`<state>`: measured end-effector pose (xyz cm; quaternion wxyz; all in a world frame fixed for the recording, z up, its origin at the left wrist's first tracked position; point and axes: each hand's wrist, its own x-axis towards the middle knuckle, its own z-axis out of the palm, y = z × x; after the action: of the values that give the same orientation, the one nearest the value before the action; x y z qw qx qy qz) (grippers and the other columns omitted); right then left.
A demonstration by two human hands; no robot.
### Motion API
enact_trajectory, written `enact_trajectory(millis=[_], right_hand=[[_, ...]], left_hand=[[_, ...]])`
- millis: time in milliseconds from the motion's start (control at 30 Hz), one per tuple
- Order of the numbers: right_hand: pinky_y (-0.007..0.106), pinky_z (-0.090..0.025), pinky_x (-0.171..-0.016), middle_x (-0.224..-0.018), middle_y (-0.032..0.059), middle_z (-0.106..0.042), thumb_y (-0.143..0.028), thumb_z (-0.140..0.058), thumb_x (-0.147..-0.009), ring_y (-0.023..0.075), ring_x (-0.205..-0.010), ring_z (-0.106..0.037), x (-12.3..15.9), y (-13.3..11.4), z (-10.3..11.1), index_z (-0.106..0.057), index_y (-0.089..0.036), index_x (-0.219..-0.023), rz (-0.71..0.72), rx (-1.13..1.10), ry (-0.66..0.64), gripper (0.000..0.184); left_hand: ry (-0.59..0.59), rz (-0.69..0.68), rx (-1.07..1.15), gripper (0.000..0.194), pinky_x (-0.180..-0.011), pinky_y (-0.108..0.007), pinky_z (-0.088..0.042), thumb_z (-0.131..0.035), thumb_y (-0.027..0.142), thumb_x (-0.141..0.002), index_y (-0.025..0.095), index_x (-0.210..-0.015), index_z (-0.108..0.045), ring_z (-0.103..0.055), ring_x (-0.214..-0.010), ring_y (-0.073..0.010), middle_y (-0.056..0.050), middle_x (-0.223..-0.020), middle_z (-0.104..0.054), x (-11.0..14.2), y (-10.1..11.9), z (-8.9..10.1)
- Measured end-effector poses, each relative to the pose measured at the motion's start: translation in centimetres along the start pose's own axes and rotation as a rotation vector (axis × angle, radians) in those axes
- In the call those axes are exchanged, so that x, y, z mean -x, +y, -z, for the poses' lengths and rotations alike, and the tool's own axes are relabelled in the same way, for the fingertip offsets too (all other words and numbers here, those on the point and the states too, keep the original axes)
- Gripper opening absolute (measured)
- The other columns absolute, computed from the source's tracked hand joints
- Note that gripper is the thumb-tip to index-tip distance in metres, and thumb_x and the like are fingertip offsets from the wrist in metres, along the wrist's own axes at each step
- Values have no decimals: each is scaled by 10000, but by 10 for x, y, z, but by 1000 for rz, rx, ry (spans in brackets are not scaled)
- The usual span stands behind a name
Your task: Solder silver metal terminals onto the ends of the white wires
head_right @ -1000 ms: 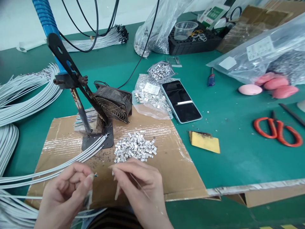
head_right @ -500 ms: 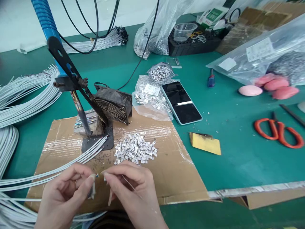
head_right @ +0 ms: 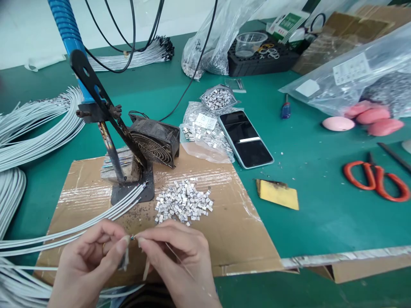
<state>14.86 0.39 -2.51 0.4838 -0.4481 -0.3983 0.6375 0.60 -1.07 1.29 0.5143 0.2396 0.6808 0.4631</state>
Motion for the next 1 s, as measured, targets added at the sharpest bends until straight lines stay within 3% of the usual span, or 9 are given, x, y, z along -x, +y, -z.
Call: enact_trajectory(millis=[167, 533, 800, 1000], right_hand=[[169, -532, -525, -736, 1, -744, -249, -823, -848, 70, -508, -635, 0, 0, 0, -897, -320, -840, -36, -12, 29, 103], [143, -516, -496, -686, -24, -656, -332, -865, -823, 48, -464, -601, 0, -1, -6, -882, -262, -782, -171, -125, -14, 84], [136, -507, -490, -727, -21, -688, -349, -902, -781, 33, -458, -585, 1, 2, -5, -861, -243, -740, -171, -138, 99, 120], [171, -534, -499, -586, -35, -619, -400, -883, -804, 82, -468, -610, 0, 3, -4, -861, -231, -773, -185, -83, 69, 173]], left_hand=[[18, -6, 9, 273, -488, -110, -315, -934, 271, -590, 141, -632, -698, -466, -465, -37, 42, -505, -590, 1, -1, 0], [5, 3, 11, 281, -469, -94, -300, -946, 258, -572, 136, -620, -697, -456, -445, -26, 40, -495, -590, 2, -1, 0], [27, -6, -3, 280, -470, -102, -318, -946, 269, -576, 149, -635, -700, -474, -456, -37, 43, -501, -590, 1, -3, 0], [-20, -21, -33, 274, -477, -130, -295, -942, 279, -616, 152, -651, -702, -424, -472, -43, 36, -519, -590, -1, -6, 6]])
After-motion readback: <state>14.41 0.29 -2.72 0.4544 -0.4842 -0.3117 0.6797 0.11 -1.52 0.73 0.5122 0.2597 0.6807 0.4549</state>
